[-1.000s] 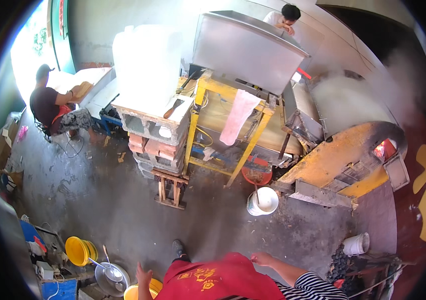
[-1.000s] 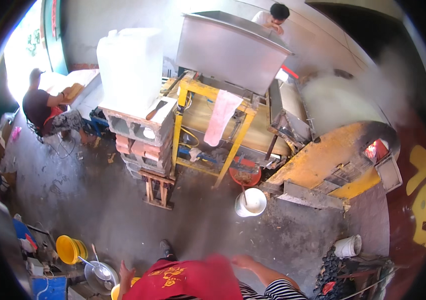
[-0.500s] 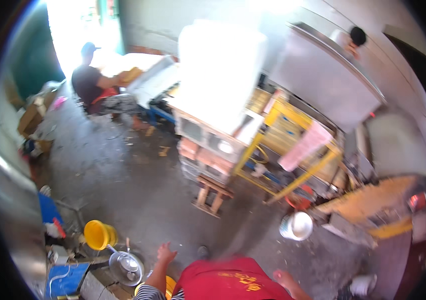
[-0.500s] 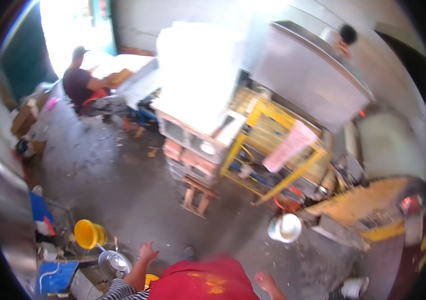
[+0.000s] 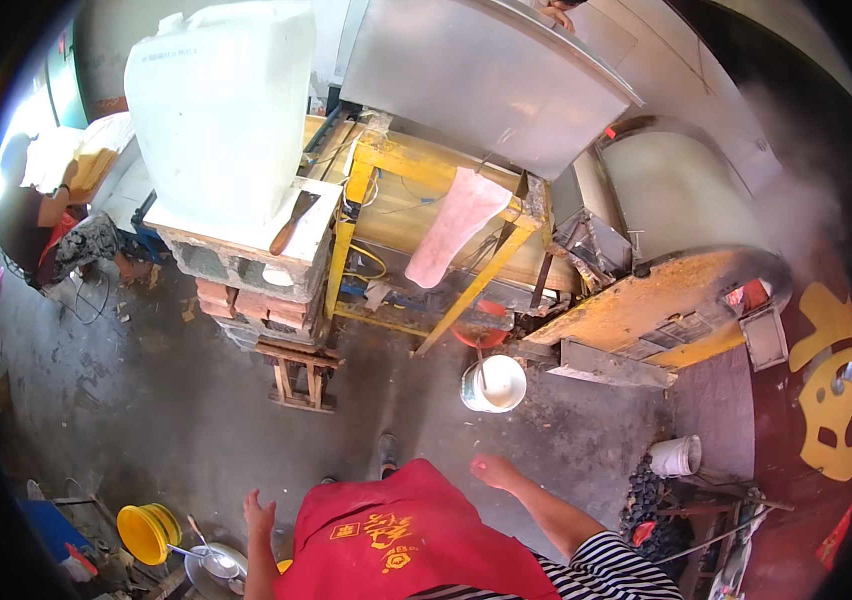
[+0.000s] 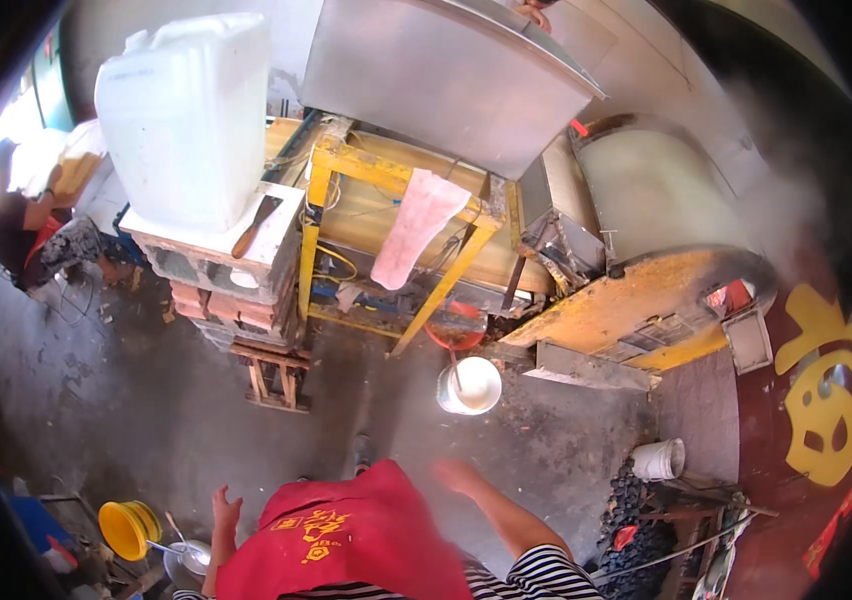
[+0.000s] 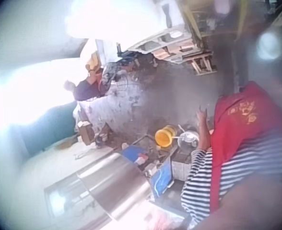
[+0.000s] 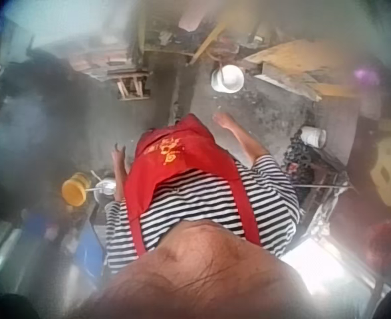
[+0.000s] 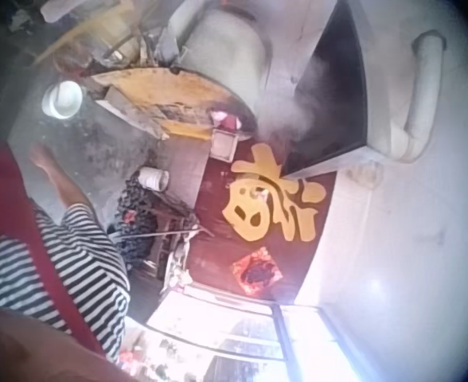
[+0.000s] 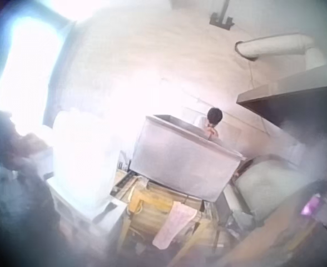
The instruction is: The person scrapes a roller machine with a putty knife, mixes liquid in a bucket, and opens an oven door using a long pole. The person then guides dough sheets along a conveyor with wooden sticks and picks up a plastic container.
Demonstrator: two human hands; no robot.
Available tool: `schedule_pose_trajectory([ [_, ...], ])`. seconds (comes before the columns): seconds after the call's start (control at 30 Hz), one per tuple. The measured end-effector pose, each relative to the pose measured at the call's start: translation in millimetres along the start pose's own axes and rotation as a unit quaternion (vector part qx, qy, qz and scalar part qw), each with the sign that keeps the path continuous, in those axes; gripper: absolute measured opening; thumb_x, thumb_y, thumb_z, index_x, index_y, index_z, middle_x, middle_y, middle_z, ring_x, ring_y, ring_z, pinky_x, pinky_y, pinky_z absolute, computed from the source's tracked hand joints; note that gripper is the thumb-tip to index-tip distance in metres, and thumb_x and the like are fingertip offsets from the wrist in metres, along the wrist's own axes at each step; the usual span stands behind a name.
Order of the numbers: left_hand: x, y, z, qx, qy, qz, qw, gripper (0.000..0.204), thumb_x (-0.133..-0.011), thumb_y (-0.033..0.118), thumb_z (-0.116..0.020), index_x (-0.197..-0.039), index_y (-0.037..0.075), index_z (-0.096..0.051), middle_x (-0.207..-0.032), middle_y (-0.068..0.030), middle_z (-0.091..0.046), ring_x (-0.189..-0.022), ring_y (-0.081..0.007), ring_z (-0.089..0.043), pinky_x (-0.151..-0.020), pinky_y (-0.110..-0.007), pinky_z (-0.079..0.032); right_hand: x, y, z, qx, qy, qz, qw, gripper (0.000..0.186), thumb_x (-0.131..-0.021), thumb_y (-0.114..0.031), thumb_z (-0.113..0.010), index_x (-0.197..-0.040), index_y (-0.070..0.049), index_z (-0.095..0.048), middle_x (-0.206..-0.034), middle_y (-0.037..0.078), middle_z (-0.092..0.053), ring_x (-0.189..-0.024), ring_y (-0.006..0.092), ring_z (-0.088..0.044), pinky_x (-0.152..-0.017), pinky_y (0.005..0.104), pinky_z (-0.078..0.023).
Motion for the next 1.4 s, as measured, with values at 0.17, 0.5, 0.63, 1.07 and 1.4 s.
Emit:
schedule_pose_trajectory([
  [0.17, 16.3, -1.4, -15.4, 0.017, -0.016, 0.042, 0.999, 0.057, -0.07, 0.018, -0.067, -0.121, 0.006, -0.046, -0.122, -0.0194, -0.046, -0.115, -0.0354, -0.043, -0.098, -0.042, -0.035, 8.6, -1.0, -5.5, -0.136, -0.054, -0.086, 0.985, 0.023, -0.083, -0.027, -0.054, -0.098, -0.012, -0.061, -0.093, 0.009, -0.064, -0.087, 0.0266, -0.061, -0.074, 0.036, -0.047],
  [0.5, 32.0, 10.1, -27.9, -0.007, -0.033, 0.063, 0.997, 0.055, -0.071, 0.02, -0.065, -0.121, 0.006, -0.047, -0.121, -0.0185, -0.047, -0.114, -0.035, -0.044, -0.097, -0.041, -0.035, 36.0, 22.6, -10.2, 0.004, -0.206, -0.104, 0.973, 0.028, -0.082, -0.029, -0.054, -0.105, -0.013, -0.06, -0.097, 0.009, -0.064, -0.09, 0.0256, -0.061, -0.077, 0.0371, -0.046],
  [0.63, 26.5, 26.6, -28.9, -0.004, -0.044, 0.082, 0.996, 0.056, -0.071, 0.021, -0.065, -0.123, 0.007, -0.046, -0.124, -0.0173, -0.046, -0.116, -0.034, -0.042, -0.098, -0.04, -0.034, 9.6, 26.4, 8.3, 0.031, -0.193, -0.152, 0.969, 0.029, -0.082, -0.03, -0.054, -0.104, -0.013, -0.06, -0.097, 0.009, -0.064, -0.09, 0.0262, -0.06, -0.077, 0.0369, -0.046],
  [1.07, 0.8, 76.2, -43.6, 0.063, -0.03, -0.007, 0.998, 0.054, -0.071, 0.016, -0.065, -0.121, 0.007, -0.047, -0.12, -0.0172, -0.049, -0.115, -0.033, -0.043, -0.098, -0.04, -0.035, 4.8, 20.8, 8.5, -0.035, -0.106, -0.071, 0.991, 0.024, -0.081, -0.024, -0.056, -0.102, -0.012, -0.061, -0.094, 0.01, -0.064, -0.085, 0.0243, -0.061, -0.073, 0.0347, -0.047],
  [1.4, 20.6, 1.6, -54.9, 0.026, -0.045, 0.032, 0.998, 0.053, -0.069, 0.014, -0.066, -0.118, 0.004, -0.049, -0.119, -0.0174, -0.049, -0.113, -0.0338, -0.045, -0.097, -0.039, -0.036, 33.8, 21.9, 4.2, -0.027, -0.152, -0.134, 0.979, 0.028, -0.086, -0.03, -0.051, -0.101, -0.009, -0.061, -0.096, 0.011, -0.064, -0.09, 0.0279, -0.06, -0.077, 0.04, -0.047],
])
Point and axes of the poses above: each hand's wrist, its own x-axis away from the middle knuckle, its own z-axis out of the back of the hand, y = z × x, the point moved 6 cm from there along -x, towards the middle knuckle
